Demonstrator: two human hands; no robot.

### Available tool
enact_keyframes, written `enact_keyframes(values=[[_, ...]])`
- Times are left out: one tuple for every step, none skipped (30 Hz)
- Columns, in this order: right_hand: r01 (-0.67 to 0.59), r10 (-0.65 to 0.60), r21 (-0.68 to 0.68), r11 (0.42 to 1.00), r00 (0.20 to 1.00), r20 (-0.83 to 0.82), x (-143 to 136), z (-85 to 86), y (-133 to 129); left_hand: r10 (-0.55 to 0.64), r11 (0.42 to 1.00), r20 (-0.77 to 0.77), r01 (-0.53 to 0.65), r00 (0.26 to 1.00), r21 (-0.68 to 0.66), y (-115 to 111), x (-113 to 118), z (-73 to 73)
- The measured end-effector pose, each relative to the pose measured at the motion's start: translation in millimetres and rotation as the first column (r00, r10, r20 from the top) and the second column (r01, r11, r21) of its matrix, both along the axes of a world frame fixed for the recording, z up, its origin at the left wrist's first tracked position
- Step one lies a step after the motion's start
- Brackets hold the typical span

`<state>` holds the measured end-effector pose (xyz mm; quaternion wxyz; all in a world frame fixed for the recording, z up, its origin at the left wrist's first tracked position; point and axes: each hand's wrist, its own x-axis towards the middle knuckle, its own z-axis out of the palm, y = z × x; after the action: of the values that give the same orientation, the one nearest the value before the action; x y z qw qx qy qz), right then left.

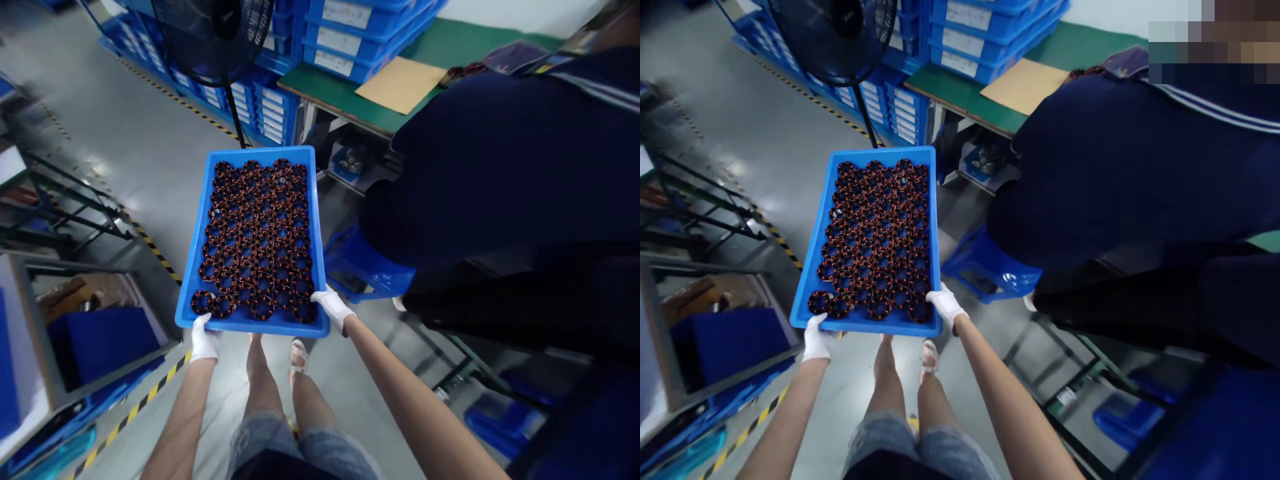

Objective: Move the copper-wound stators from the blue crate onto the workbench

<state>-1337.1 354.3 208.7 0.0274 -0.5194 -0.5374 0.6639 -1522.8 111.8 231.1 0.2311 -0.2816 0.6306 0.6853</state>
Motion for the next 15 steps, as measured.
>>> enact_keyframes(values=[[-0.042,0.042,0.012,0.999,0.999,0.005,10,0.0,-5,0.02,1.0,-0.003,-0.02,1.0,0.003,-10,18,0.7],[-0.087,0.087,0.024,0.996,0.996,0.015,20,0.4,-11,0.038,0.999,-0.005,-0.038,0.999,0.003,-19,35,1.9],[-0.13,0.129,0.035,0.991,0.991,0.03,29,1.2,-17,0.056,0.998,-0.003,-0.056,0.998,0.001,-29,52,3.4],[-0.169,0.167,0.045,0.985,0.985,0.051,38,2.4,-23,0.073,0.997,0.003,-0.073,0.997,0.001,-38,69,4.7],[-0.206,0.201,0.057,0.977,0.977,0.077,46,3.7,-29,0.091,0.996,0.013,-0.091,0.996,0.002,-48,85,5.8],[-0.24,0.232,0.072,0.968,0.967,0.108,54,4.9,-36,0.108,0.994,0.022,-0.108,0.994,0.006,-57,99,6.4],[-0.272,0.258,0.09,0.958,0.955,0.144,62,5.9,-43,0.124,0.992,0.03,-0.124,0.992,0.012,-67,114,6.5],[-0.303,0.279,0.112,0.947,0.942,0.186,69,6.6,-50,0.138,0.99,0.037,-0.139,0.99,0.019,-76,128,5.9],[-0.332,0.296,0.136,0.933,0.927,0.231,76,6.8,-57,0.151,0.988,0.043,-0.152,0.988,0.028,-86,141,4.7],[-0.361,0.309,0.162,0.918,0.91,0.277,83,6.5,-64,0.161,0.986,0.049,-0.163,0.986,0.04,-96,155,3.2],[-0.39,0.319,0.187,0.902,0.891,0.322,90,6.0,-70,0.17,0.983,0.054,-0.173,0.984,0.054,-106,169,1.5],[-0.419,0.327,0.212,0.883,0.873,0.363,98,5.3,-76,0.177,0.981,0.06,-0.181,0.982,0.07,-116,183,-0.2],[-0.446,0.331,0.238,0.863,0.855,0.4,105,4.7,-82,0.182,0.978,0.066,-0.187,0.981,0.088,-125,196,-1.6],[-0.471,0.334,0.263,0.842,0.837,0.433,112,4.4,-87,0.184,0.976,0.072,-0.191,0.98,0.106,-135,210,-2.5],[-0.496,0.335,0.286,0.82,0.821,0.462,120,4.6,-92,0.188,0.973,0.082,-0.197,0.979,0.12,-144,223,-2.9]])
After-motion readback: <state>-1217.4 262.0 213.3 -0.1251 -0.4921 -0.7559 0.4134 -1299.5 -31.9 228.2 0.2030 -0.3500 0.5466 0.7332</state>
